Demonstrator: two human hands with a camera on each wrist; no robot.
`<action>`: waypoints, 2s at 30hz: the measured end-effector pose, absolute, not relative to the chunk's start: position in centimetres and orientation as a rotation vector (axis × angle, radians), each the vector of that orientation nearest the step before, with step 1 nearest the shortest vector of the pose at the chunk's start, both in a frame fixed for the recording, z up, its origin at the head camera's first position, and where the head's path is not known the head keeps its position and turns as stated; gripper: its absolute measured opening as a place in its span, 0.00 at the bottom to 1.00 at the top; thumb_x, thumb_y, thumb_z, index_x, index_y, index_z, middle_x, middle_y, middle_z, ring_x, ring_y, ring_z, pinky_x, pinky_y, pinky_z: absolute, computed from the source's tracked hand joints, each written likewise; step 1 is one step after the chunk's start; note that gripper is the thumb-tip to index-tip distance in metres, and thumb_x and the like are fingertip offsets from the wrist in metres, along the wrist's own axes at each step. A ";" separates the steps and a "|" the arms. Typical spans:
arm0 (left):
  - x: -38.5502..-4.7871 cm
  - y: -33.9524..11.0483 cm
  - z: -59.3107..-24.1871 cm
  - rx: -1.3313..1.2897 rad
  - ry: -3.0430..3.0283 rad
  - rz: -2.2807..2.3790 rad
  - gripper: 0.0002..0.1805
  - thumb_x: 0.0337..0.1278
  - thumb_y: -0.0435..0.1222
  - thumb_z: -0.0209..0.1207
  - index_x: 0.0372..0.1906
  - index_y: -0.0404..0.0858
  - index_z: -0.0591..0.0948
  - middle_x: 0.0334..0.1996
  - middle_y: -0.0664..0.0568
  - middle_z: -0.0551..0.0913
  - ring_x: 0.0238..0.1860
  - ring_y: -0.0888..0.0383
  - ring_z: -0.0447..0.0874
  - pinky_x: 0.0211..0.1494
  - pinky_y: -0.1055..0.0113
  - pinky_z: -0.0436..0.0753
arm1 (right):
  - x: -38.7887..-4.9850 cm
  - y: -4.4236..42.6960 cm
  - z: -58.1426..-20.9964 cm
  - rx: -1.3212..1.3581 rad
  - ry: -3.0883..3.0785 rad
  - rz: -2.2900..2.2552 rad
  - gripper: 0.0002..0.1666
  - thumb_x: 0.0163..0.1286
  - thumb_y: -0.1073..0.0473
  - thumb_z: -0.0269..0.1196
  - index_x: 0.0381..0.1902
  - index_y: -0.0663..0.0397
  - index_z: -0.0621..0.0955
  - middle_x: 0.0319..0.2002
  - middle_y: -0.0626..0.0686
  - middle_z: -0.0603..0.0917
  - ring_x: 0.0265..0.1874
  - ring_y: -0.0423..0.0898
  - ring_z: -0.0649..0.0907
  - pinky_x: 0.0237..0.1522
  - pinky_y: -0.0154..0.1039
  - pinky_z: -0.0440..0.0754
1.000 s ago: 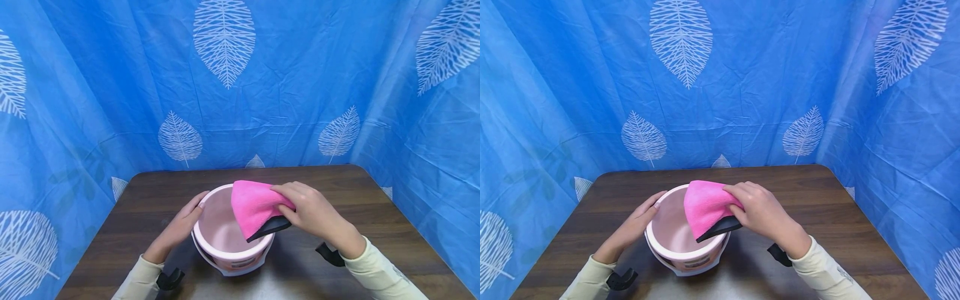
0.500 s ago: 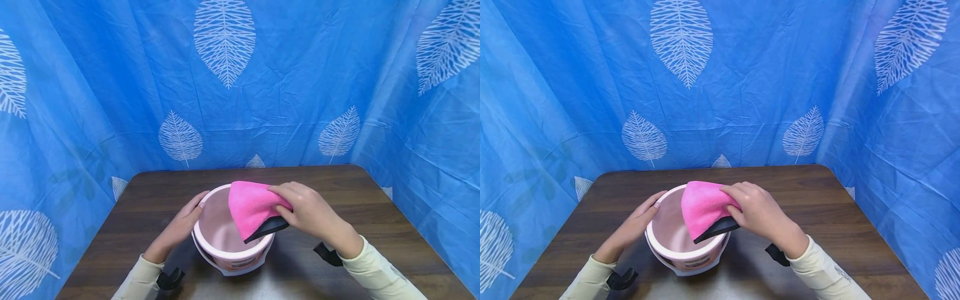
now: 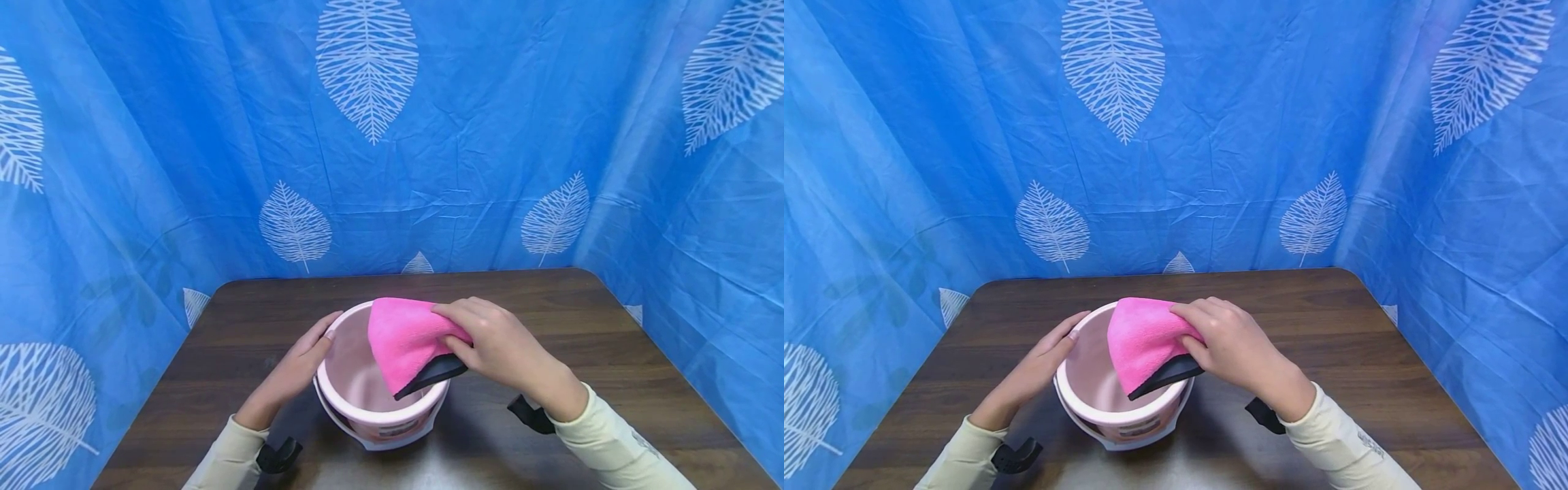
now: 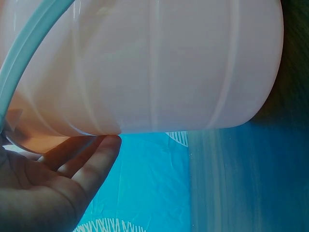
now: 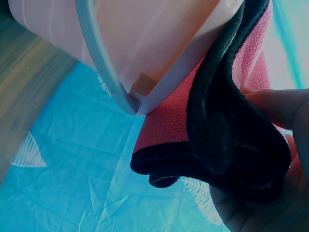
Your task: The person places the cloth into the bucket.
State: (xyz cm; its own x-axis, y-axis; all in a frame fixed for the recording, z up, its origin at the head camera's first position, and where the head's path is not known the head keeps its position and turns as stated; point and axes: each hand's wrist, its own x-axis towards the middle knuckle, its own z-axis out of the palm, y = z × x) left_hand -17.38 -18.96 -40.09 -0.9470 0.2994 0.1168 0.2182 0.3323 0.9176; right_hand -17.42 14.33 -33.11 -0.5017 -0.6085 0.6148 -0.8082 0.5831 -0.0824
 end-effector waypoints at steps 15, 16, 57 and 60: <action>-17.3 -19.0 -40.1 0.466 2.494 1.710 0.28 0.82 0.43 0.43 0.77 0.36 0.61 0.74 0.38 0.64 0.72 0.38 0.64 0.70 0.40 0.67 | -17.4 13.6 -33.1 1.121 -2.328 0.475 0.29 0.56 0.59 0.79 0.55 0.58 0.84 0.43 0.52 0.87 0.43 0.48 0.85 0.48 0.47 0.86; -17.3 -19.0 -40.0 0.460 2.493 1.710 0.29 0.82 0.43 0.43 0.78 0.36 0.60 0.74 0.38 0.64 0.73 0.38 0.64 0.70 0.40 0.67 | -17.4 13.6 -33.1 1.119 -2.333 0.475 0.29 0.56 0.59 0.79 0.56 0.58 0.84 0.43 0.52 0.87 0.43 0.48 0.85 0.48 0.47 0.86; -17.5 -19.0 -40.2 0.455 2.507 1.705 0.29 0.82 0.42 0.43 0.78 0.34 0.60 0.75 0.37 0.63 0.73 0.38 0.63 0.71 0.41 0.65 | -17.6 12.4 -33.2 1.162 -2.321 0.454 0.29 0.56 0.59 0.79 0.56 0.57 0.84 0.43 0.52 0.87 0.42 0.48 0.85 0.47 0.47 0.85; -17.5 -19.0 -40.2 0.450 2.509 1.706 0.29 0.82 0.42 0.43 0.78 0.34 0.60 0.75 0.37 0.63 0.73 0.38 0.63 0.71 0.42 0.65 | -17.6 12.4 -33.2 1.165 -2.318 0.455 0.29 0.56 0.59 0.79 0.56 0.58 0.84 0.43 0.52 0.87 0.42 0.48 0.85 0.46 0.47 0.85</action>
